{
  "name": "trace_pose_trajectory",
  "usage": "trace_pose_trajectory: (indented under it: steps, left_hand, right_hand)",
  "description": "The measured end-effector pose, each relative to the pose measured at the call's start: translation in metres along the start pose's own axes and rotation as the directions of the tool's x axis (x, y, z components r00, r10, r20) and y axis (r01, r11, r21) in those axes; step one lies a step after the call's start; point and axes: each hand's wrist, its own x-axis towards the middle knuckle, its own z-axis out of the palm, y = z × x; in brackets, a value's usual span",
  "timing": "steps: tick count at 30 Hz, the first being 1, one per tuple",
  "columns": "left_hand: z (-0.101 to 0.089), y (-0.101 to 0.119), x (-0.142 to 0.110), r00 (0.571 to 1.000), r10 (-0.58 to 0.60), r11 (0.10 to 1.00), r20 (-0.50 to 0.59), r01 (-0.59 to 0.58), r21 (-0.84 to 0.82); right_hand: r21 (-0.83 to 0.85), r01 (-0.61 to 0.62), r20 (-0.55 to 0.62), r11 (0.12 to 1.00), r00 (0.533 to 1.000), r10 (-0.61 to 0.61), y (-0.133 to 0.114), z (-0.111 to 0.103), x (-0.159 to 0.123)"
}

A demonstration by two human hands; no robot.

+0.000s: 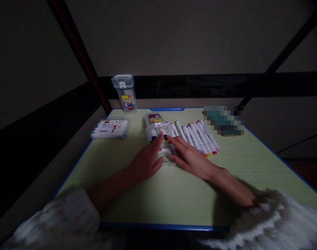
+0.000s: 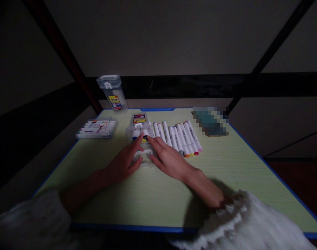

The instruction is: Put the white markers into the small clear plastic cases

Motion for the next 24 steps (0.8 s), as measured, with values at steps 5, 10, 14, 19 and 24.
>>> trace_pose_trajectory:
  steps: [5, 10, 14, 19, 24]
  left_hand:
    - [0.0014, -0.0025, -0.0016, 1.0, 0.009, 1.0, 0.006, -0.009, 0.015]
    - [0.003, -0.0047, -0.0016, 0.999, 0.035, 0.999, -0.021, -0.035, 0.011]
    - [0.0032, -0.005, -0.0017, 0.999, 0.043, 0.999, -0.031, -0.043, 0.012]
    - [0.0007, -0.0025, -0.0017, 0.996, 0.068, 0.997, -0.057, -0.066, 0.032]
    - [-0.0018, -0.0004, -0.0008, 0.984, 0.129, 0.99, -0.125, -0.121, 0.072]
  right_hand:
    - [-0.005, 0.005, -0.002, 1.0, 1.0, -0.005, -0.0002, -0.0004, 0.0]
    - [-0.009, 0.006, -0.001, 1.0, 1.0, -0.006, -0.0009, -0.0003, -0.0002]
    - [-0.014, 0.006, -0.001, 1.0, 1.0, -0.006, -0.0009, 0.0, 0.0004]
    - [-0.016, 0.009, -0.005, 1.0, 1.0, -0.009, 0.0001, 0.0001, 0.0002]
    - [-0.031, 0.004, -0.019, 1.0, 1.0, -0.004, -0.001, -0.0009, -0.0008]
